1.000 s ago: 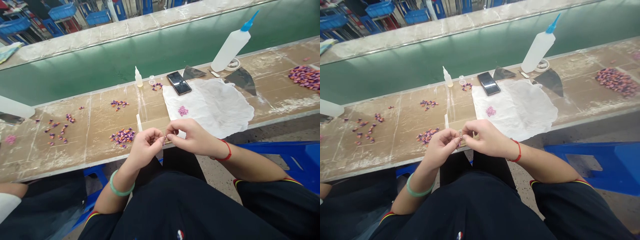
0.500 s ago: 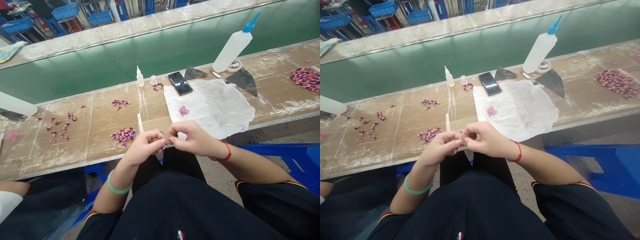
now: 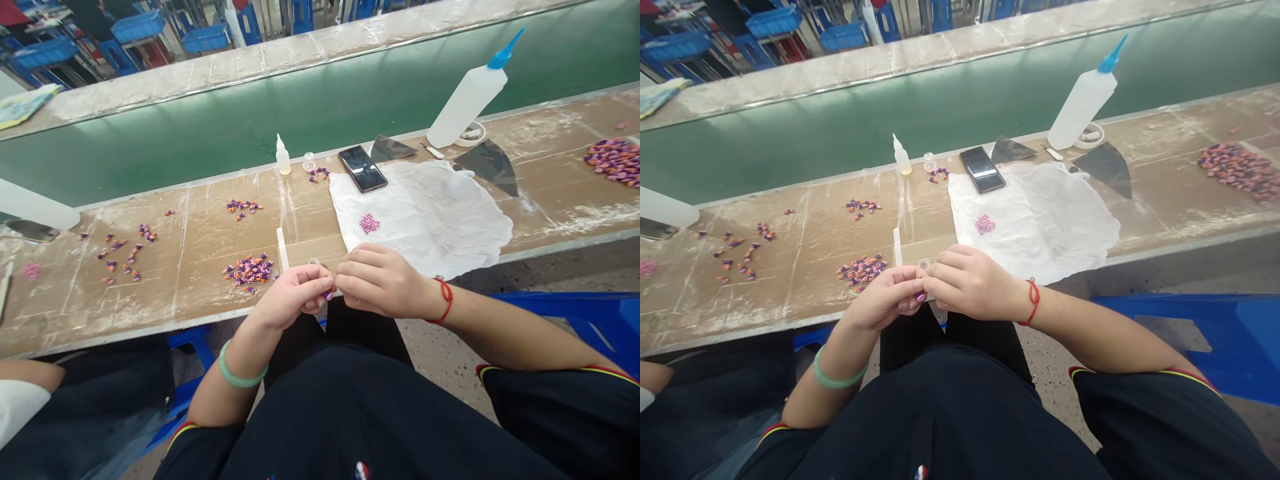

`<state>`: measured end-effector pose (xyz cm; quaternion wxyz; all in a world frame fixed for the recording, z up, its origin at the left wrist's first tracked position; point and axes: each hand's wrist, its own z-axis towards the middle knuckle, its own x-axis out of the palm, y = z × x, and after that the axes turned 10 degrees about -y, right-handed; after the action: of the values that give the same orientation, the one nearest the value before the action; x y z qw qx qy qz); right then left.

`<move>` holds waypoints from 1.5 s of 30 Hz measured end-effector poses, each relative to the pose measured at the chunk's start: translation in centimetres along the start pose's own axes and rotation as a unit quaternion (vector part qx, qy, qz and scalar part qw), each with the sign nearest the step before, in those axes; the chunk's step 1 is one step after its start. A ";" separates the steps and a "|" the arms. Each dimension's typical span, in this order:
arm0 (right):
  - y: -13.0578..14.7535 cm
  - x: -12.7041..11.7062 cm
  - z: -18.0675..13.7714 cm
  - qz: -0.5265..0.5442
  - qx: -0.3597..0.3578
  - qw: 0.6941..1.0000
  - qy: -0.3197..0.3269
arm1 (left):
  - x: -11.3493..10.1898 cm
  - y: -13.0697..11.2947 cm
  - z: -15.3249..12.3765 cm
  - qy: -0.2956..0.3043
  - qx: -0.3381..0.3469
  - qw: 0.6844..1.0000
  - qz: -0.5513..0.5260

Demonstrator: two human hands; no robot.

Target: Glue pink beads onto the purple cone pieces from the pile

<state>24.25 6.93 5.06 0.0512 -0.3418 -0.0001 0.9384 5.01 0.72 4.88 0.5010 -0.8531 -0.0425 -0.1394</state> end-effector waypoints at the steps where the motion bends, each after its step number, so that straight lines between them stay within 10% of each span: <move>1: 0.0 0.0 0.0 0.001 -0.007 1.000 0.000 | 0.0 0.0 0.0 0.001 0.007 1.000 0.004; 6: 0.8 0.2 0.1 0.153 0.231 0.959 -0.054 | 0.8 0.0 -0.8 -0.073 0.148 0.982 0.095; 13: 1.9 0.3 1.0 0.307 0.449 0.838 -0.044 | 1.6 0.0 -1.8 -0.215 0.385 0.840 0.318; 20: 2.0 0.8 1.2 0.319 0.468 0.823 -0.042 | 1.4 0.1 -1.7 -0.218 0.409 0.816 0.346; 28: 1.0 0.8 1.6 0.324 0.418 0.849 -0.015 | -0.7 1.4 -1.6 -0.235 0.325 0.906 0.138; 36: -2.0 3.2 1.2 0.144 0.296 0.913 0.240 | -4.4 3.6 -1.4 -0.254 0.255 0.928 0.097; 45: -2.5 5.7 1.9 0.007 0.218 0.885 0.410 | -5.7 5.0 -1.2 -0.269 0.181 0.945 0.047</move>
<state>18.91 10.06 2.96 0.1129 -0.6766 0.2280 0.6910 0.37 -2.40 -0.44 0.6226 -0.7551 -0.1600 0.1288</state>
